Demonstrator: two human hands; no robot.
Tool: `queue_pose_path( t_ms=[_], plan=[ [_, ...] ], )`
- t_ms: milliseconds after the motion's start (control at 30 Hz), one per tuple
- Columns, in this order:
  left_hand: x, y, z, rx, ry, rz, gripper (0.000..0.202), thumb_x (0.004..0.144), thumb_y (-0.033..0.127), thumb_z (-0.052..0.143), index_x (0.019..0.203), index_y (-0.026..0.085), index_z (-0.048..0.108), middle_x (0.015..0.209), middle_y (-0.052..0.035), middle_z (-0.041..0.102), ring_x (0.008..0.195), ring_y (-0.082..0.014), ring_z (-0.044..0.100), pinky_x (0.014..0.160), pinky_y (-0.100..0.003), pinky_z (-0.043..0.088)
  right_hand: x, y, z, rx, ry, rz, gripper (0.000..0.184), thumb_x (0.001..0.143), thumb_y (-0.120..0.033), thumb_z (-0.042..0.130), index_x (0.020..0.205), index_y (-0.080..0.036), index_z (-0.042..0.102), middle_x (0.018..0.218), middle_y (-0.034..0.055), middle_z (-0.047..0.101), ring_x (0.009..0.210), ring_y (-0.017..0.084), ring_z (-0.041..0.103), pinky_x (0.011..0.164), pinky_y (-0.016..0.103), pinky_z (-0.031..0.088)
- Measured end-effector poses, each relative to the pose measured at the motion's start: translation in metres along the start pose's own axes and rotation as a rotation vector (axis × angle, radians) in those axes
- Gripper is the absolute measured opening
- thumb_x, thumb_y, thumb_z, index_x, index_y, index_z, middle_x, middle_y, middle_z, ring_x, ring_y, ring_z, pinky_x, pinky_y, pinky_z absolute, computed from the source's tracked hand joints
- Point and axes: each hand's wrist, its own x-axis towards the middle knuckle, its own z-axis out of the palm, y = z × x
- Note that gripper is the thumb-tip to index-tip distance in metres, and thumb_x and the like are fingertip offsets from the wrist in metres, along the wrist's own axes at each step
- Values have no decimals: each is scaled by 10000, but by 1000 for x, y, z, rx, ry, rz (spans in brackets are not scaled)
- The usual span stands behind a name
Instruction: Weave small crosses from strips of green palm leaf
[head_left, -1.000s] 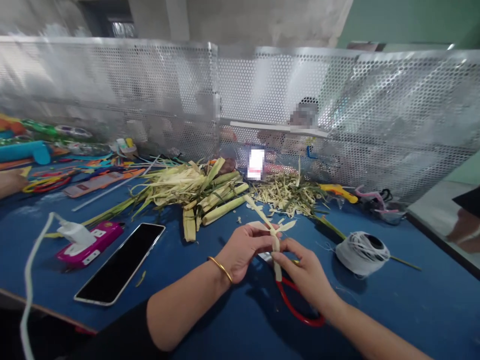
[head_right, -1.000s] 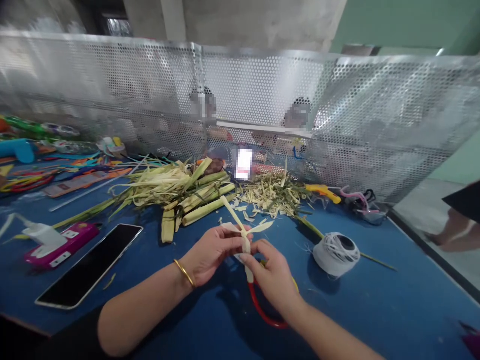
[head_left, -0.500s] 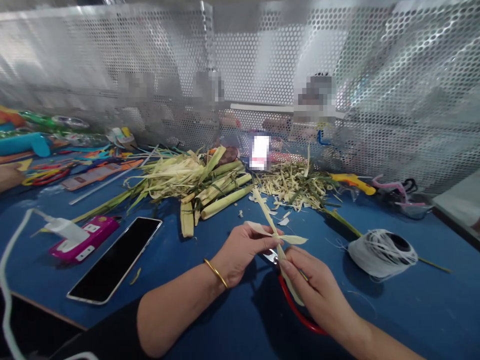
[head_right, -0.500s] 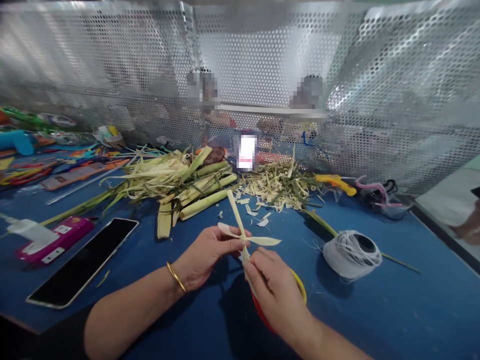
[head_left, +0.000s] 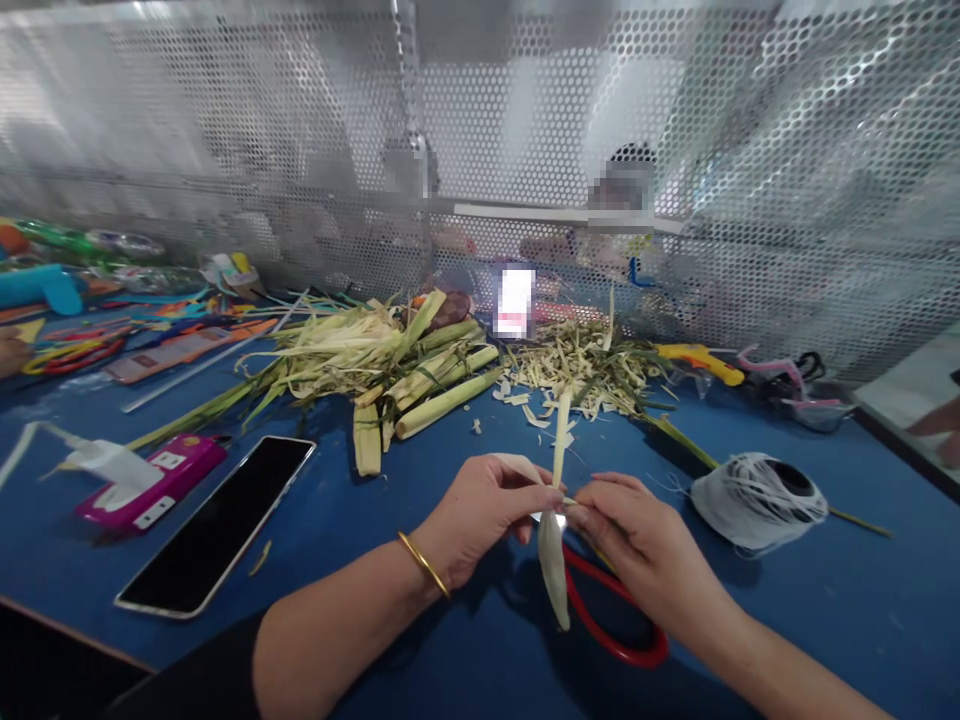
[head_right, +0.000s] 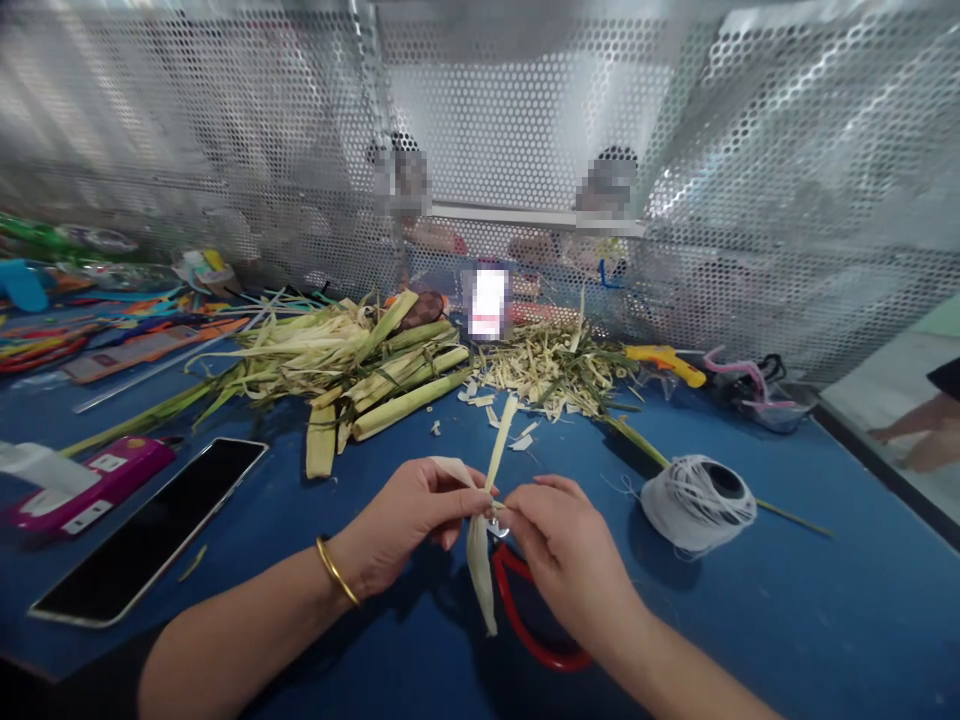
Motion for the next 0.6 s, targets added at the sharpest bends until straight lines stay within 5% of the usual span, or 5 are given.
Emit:
queue_pose_path(
  t_ms=[167, 300, 367, 467, 600],
  plan=[
    [2, 0, -1, -16, 8, 3, 197, 602, 265, 777, 681, 116, 676, 632, -2, 620, 483, -43, 466, 451, -170, 323, 0, 3, -3, -96, 51, -38, 269, 949, -223, 396, 730, -217, 552, 636, -28, 590, 591, 118, 545, 906, 367, 426],
    [2, 1, -5, -49, -6, -14, 262, 695, 382, 719, 742, 126, 691, 671, -14, 636, 477, -42, 490, 472, -173, 318, 0, 7, -6, -215, 280, -34, 210, 922, -297, 457, 1052, -226, 607, 1039, 92, 664, 989, 235, 598, 900, 416, 425],
    [2, 0, -5, -57, 10, 1, 285, 723, 406, 690, 770, 125, 704, 710, -29, 650, 490, -45, 502, 476, -174, 309, 0, 5, -9, -219, 355, -12, 199, 906, -319, 492, 1010, -216, 627, 1027, 104, 661, 983, 248, 592, 839, 391, 440],
    [3, -4, -2, -67, 74, 25, 287, 704, 391, 709, 806, 123, 716, 640, -11, 617, 483, -46, 475, 454, -175, 268, 0, -2, -9, -31, 222, 80, 230, 919, -310, 474, 777, -214, 626, 789, 46, 656, 749, 181, 600, 695, 305, 447],
    [3, -10, 5, -71, 127, 46, 277, 694, 377, 716, 824, 132, 721, 545, 31, 532, 481, -46, 415, 451, -173, 246, 3, -10, 2, 229, 50, 253, 214, 879, -357, 517, 781, -212, 640, 774, 20, 649, 726, 158, 584, 657, 252, 446]
  ],
)
